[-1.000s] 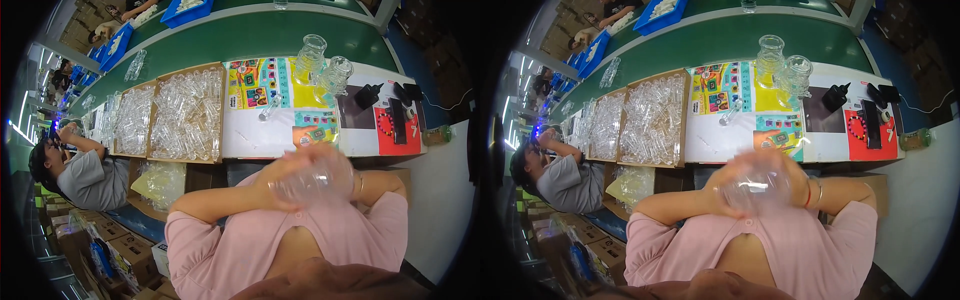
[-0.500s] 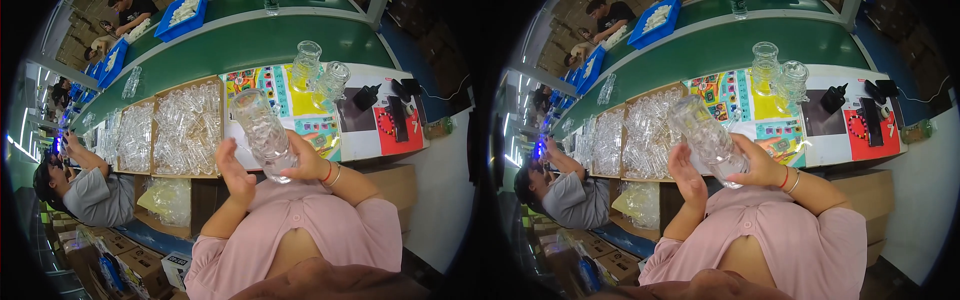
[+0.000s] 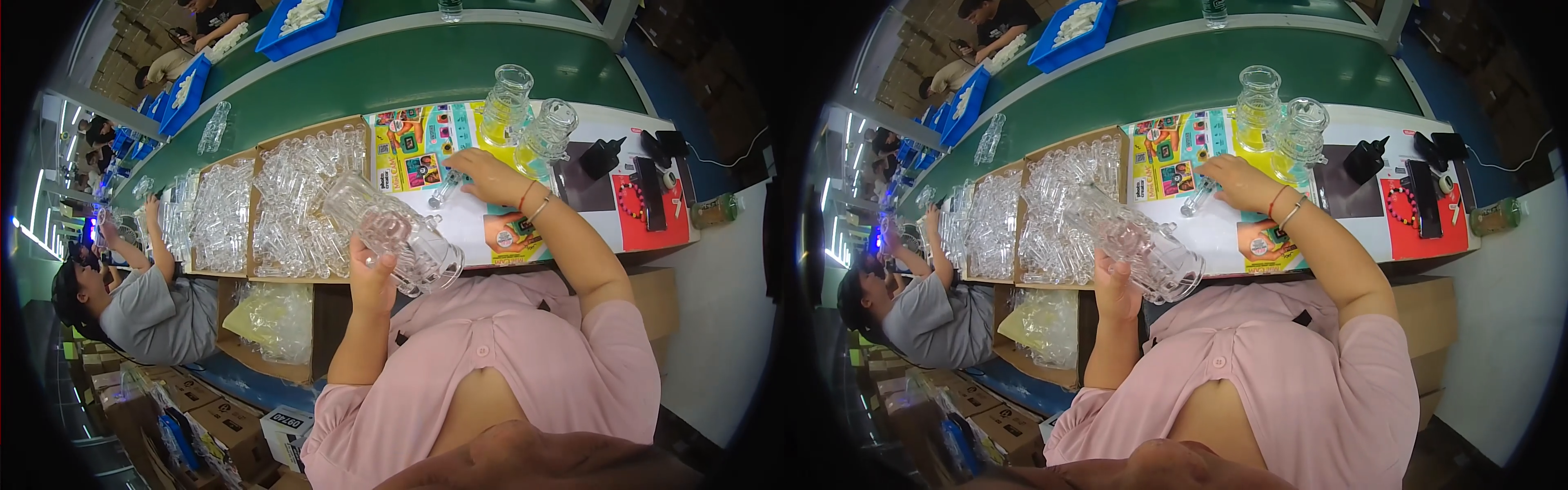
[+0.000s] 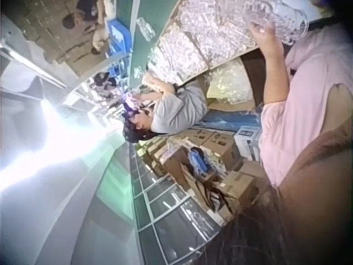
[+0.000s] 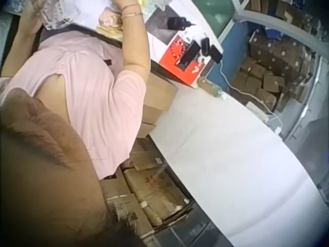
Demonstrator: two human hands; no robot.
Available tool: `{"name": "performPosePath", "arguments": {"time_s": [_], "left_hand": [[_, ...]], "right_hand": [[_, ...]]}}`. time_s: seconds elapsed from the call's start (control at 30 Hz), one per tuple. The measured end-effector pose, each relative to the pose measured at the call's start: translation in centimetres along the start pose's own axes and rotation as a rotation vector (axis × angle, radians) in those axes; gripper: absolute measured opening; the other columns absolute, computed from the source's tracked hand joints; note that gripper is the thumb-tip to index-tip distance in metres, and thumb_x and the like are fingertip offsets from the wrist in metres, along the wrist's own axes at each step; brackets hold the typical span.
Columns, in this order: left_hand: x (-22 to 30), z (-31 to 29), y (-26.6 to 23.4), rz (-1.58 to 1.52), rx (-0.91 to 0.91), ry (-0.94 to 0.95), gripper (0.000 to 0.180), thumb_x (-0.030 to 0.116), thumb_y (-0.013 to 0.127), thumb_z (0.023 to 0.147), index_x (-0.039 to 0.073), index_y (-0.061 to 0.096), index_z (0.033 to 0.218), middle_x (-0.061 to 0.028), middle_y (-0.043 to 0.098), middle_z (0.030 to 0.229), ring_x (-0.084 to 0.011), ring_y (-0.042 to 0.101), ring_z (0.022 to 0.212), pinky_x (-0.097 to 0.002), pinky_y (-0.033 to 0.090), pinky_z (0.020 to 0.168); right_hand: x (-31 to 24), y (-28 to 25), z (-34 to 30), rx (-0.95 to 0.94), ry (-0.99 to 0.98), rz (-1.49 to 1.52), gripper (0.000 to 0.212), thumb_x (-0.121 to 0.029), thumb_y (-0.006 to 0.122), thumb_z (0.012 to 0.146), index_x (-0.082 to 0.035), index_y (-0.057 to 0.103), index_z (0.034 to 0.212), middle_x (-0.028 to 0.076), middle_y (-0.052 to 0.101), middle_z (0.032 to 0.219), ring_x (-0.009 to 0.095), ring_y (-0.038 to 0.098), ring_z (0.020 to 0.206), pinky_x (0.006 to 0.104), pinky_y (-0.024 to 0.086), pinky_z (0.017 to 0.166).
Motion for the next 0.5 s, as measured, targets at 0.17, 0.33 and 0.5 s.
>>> {"name": "performPosePath", "arguments": {"time_s": [0.17, 0.33, 0.5], "left_hand": [[0.9, -0.2, 0.0, 0.29, -0.024, 0.062, 0.069, 0.015, 0.078, 0.063, -0.001, 0.039, 0.117, -0.013, 0.053, 0.109, -0.0203, 0.053, 0.1, -0.0308, 0.044, 0.086], [2.7, -0.5, 2.1, 0.378, -0.101, 0.132, 0.067, 0.013, 0.079, 0.061, -0.002, 0.041, 0.114, -0.0117, 0.055, 0.106, -0.0192, 0.055, 0.097, -0.0294, 0.046, 0.082], [3.1, -1.0, 4.3, 0.397, -0.205, 0.127, 0.068, 0.013, 0.079, 0.061, -0.002, 0.04, 0.116, -0.0121, 0.055, 0.107, -0.0193, 0.055, 0.098, -0.0297, 0.045, 0.083]], "right_hand": [[-0.1, -1.1, -0.5, -0.145, 0.083, 0.065, 0.03, -0.01, 0.067, 0.067, -0.005, 0.057, 0.095, 0.01, 0.055, 0.092, 0.025, 0.052, 0.091, 0.0335, 0.043, 0.081], [-5.1, -5.4, -1.7, -0.175, 0.142, 0.378, 0.022, -0.003, 0.064, 0.07, -0.003, 0.057, 0.091, 0.007, 0.056, 0.091, 0.019, 0.055, 0.088, 0.029, 0.044, 0.079], [-7.8, -6.6, -3.9, -0.143, 0.286, 0.975, 0.024, 0.001, 0.064, 0.074, 0.003, 0.056, 0.096, 0.011, 0.06, 0.098, 0.017, 0.058, 0.092, 0.0275, 0.046, 0.08]]}}
Point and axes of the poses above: each hand's wrist, its own z-axis towards the middle knuckle, its own y-axis out of the palm, x = y × z, the point moved 3 cm from there along z, towards the middle knuckle
